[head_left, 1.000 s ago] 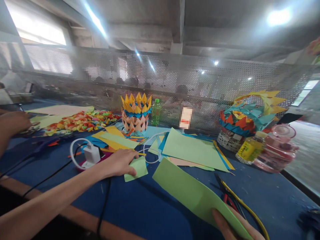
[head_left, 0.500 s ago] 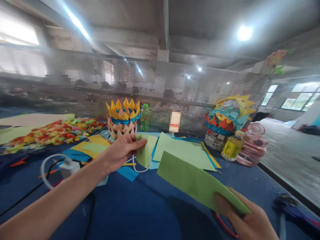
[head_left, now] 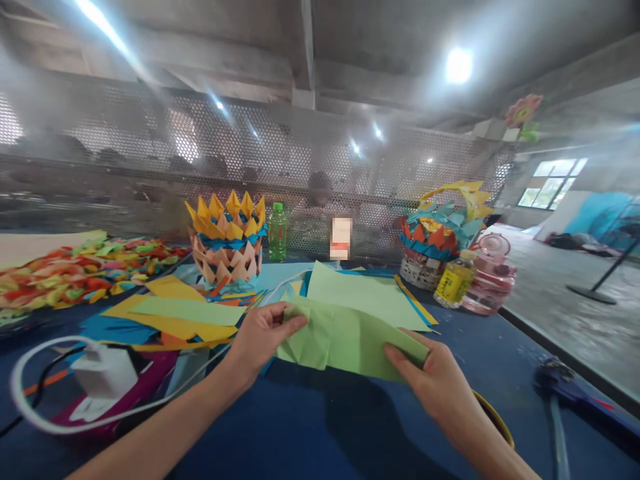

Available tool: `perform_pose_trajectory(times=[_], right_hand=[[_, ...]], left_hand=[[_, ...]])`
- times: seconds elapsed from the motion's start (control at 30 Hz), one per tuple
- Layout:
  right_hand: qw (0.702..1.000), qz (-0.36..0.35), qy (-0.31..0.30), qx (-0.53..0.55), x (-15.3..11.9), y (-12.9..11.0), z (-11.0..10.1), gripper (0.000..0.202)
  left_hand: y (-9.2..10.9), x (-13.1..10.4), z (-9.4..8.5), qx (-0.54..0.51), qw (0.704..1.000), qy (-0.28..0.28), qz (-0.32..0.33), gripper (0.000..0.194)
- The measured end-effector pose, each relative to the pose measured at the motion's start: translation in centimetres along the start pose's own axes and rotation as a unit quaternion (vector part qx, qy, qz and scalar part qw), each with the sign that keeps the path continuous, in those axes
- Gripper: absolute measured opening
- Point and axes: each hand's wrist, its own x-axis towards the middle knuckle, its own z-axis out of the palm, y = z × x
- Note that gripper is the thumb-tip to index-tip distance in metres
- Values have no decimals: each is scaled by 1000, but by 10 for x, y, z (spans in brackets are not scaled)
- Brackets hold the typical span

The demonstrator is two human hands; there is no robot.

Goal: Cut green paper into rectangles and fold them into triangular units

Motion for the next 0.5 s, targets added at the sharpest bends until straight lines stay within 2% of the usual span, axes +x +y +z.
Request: perform_pose_trajectory(times=[0.1, 0.17, 0.37, 0.43, 0.5], right_hand=[[1000, 23, 9, -9, 1, 6, 2, 31], [999, 38, 7, -4, 1, 9, 2, 33], [999, 51, -9, -6, -2, 15, -1, 38], [999, 49, -11, -16, -2, 16, -2, 39], [999, 46, -13, -19, -3, 16, -2, 39]], left_hand=[[-4, 1, 3, -24, 999, 46, -3, 36], [-4, -1, 6, -38, 998, 55, -13, 42], [1, -7, 12, -78, 994, 73, -38, 80], [3, -8, 13, -89, 992, 77, -39, 77], [4, -8, 15, -104, 991, 74, -40, 65]])
